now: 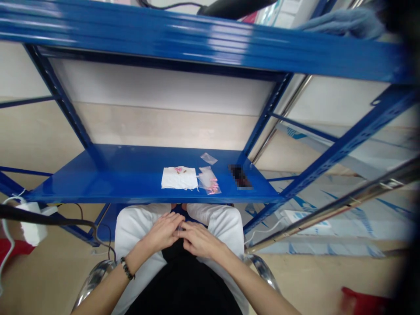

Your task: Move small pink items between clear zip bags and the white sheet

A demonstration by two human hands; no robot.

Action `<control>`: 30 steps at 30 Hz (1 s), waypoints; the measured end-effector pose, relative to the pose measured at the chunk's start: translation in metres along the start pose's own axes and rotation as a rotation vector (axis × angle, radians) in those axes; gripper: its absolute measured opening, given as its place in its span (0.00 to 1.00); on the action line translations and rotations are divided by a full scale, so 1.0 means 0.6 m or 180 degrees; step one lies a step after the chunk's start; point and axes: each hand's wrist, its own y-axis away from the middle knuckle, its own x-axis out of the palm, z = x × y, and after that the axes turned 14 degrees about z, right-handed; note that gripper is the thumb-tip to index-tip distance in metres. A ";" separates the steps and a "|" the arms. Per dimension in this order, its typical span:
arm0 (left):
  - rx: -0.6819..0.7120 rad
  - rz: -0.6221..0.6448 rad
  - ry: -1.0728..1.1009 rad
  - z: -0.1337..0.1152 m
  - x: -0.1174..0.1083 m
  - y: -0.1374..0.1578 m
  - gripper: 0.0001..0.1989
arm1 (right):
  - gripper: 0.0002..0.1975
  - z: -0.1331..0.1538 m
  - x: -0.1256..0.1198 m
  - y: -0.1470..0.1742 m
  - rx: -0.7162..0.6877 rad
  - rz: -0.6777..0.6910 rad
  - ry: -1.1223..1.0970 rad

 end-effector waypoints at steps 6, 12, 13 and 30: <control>-0.0030 0.0002 -0.0205 -0.010 0.001 -0.002 0.03 | 0.16 0.008 -0.005 0.003 -0.0011 0.0179 -0.0029; -0.0284 -0.0443 -0.0170 0.014 -0.008 -0.009 0.06 | 0.21 -0.001 -0.024 -0.008 -0.0170 -0.0804 -0.0715; -0.0344 -0.0536 -0.0162 0.018 -0.012 -0.009 0.06 | 0.21 -0.008 -0.032 -0.014 -0.0145 -0.1086 -0.0874; -0.0085 -0.1556 0.0623 0.036 -0.023 -0.019 0.13 | 0.07 -0.252 -0.214 -0.233 0.0548 -0.1049 0.0503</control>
